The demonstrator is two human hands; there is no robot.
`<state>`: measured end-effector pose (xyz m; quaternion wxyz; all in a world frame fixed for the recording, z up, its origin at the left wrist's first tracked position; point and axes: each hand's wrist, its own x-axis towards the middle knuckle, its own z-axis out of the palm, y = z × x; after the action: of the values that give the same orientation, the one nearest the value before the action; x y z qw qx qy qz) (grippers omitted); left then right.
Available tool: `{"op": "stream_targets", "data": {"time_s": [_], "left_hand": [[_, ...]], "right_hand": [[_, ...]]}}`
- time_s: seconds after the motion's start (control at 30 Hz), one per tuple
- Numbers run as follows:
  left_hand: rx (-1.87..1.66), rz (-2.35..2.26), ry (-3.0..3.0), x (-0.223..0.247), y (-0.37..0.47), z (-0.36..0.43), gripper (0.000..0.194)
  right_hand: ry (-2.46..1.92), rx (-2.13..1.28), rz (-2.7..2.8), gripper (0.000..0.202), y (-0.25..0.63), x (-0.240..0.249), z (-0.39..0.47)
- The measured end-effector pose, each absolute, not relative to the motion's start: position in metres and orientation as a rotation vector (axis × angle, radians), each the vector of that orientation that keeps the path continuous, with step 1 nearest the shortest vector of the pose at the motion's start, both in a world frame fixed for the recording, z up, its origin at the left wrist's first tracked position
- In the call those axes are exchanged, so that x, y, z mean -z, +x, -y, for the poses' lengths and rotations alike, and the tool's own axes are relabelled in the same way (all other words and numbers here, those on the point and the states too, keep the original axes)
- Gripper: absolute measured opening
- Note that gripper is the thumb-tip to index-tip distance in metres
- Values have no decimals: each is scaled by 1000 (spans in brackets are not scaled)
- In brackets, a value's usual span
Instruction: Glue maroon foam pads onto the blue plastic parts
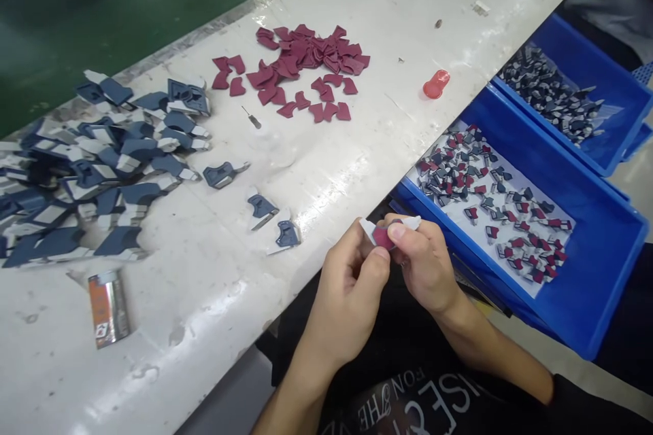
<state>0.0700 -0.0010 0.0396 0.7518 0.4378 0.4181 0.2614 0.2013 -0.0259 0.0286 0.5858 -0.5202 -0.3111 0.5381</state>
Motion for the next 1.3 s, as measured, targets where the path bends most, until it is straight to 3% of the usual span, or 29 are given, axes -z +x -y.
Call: {"op": "stream_targets", "data": {"time_s": [0.13, 0.33, 0.63, 0.9, 1.07, 1.3], "left_hand": [[-598, -894, 900, -40, 72, 1, 23], [-588, -865, 915, -36, 73, -1, 39], [-592, -903, 867, -29, 76, 4, 45], [-785, -973, 1217, -19, 78, 3, 46], [-728, -994, 1338, -13, 80, 3, 43], [-592, -1043, 1345, -43, 74, 9, 37]], "right_hand": [[-1227, -1192, 835, 46, 202, -28, 28], [-1216, -1251, 883, 44, 208, -28, 32], [-1250, -1228, 952, 45, 214, -29, 27], [-1178, -1301, 888, 42, 216, -27, 26], [-1197, -1287, 826, 46, 216, -25, 26], [-1499, -940, 573, 43, 247, -14, 35]]}}
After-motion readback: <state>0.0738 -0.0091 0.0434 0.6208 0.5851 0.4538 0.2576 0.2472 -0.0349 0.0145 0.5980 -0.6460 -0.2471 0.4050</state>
